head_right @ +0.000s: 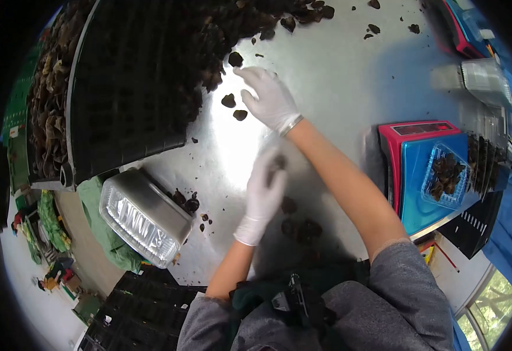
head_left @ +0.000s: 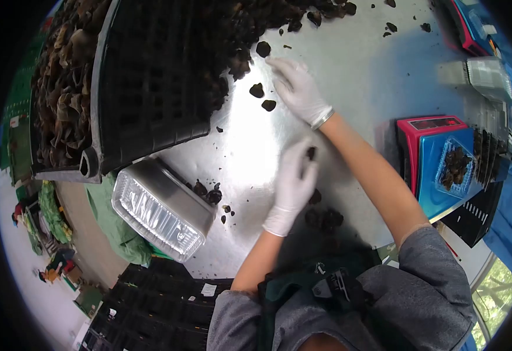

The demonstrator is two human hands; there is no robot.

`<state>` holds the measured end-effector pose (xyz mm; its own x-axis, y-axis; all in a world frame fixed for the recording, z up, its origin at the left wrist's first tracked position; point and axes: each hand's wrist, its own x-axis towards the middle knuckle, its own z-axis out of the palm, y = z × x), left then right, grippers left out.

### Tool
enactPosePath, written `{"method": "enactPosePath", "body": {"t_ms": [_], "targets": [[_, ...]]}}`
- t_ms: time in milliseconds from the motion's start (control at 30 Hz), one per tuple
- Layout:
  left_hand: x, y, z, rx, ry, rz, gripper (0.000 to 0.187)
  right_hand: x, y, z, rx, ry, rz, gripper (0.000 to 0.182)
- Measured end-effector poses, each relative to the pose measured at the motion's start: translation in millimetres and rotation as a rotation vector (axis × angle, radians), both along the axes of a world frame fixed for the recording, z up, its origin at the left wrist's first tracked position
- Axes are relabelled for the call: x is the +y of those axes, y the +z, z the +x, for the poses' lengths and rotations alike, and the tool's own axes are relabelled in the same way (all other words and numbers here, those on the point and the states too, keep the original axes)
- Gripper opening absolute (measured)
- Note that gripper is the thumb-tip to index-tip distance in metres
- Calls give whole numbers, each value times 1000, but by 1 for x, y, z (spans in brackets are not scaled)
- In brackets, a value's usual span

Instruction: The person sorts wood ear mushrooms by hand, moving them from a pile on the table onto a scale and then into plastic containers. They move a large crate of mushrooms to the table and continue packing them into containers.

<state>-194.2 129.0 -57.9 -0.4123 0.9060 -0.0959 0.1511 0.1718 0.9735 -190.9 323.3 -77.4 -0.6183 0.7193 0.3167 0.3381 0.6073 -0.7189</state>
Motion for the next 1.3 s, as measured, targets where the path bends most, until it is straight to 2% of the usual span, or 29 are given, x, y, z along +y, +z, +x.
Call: {"method": "enactPosePath", "body": {"t_ms": [33, 67, 100, 167, 200, 300, 333, 433, 533, 567, 633, 667, 767, 800, 867, 933, 1000, 1067, 1100, 1167, 1200, 1300], "targets": [[4, 9, 9, 213, -104, 56, 53, 7, 9, -1, -105, -40, 138, 49], [5, 11, 11, 281, -115, 65, 52, 13, 18, -3, -181, -125, 303, 40], [5, 12, 12, 349, -125, 76, 52, 18, 14, -2, -253, -124, 245, 36], [6, 6, 3, 562, 87, 11, 49, 31, 2, 8, -395, -128, 130, 29], [6, 1, -4, 668, 198, -21, 47, 35, -4, 11, -237, -11, -39, 24], [-13, -24, -19, 797, 25, -39, 39, 20, 13, 5, -76, 287, -256, 26], [-15, -23, -20, 786, 30, -57, 28, 9, 19, 2, -69, 368, -229, 25], [-35, -19, -27, 831, -40, -163, 19, -15, -6, 7, -204, 581, 133, 25], [-66, -10, -45, 647, 195, -90, 11, -8, -14, 2, -30, 457, -62, 19], [-78, -2, -45, 643, 323, -161, 9, -9, -13, 2, 12, 386, -159, 18], [-98, -1, -40, 613, 515, -224, 10, -3, 6, -16, -53, 299, -185, 14], [-105, -9, -32, 491, 574, -148, 13, 0, 12, -25, -86, 258, -192, 13], [-91, 14, -17, 678, 253, -56, 24, -6, 12, -32, -380, 369, 76, 16], [-88, 12, -11, 685, 187, -25, 30, -4, 3, -24, -336, 373, 66, 19], [-86, 6, 0, 616, 169, 4, 32, -4, 0, 14, -248, 457, -92, 18], [-82, 0, -1, 611, 194, 24, 32, -28, 29, 68, -310, 454, -128, 14], [-72, -6, -5, 569, 239, 54, 32, -53, 51, 117, -381, 451, -320, 19], [-48, -5, -10, 486, 221, 78, 36, -67, 82, 151, -352, 329, -718, 36], [-34, -6, -14, 449, 214, 92, 38, -69, 82, 170, -349, 249, -538, 36], [1, -16, -17, 394, 41, 147, 52, -76, 72, 197, -328, 104, -176, 36], [23, -20, -16, 471, -33, 127, 58, -82, 70, 198, -395, -9, -148, 42], [86, -25, -19, 661, -161, 77, 67, -114, 36, 193, -449, 72, -39, 49]]}}
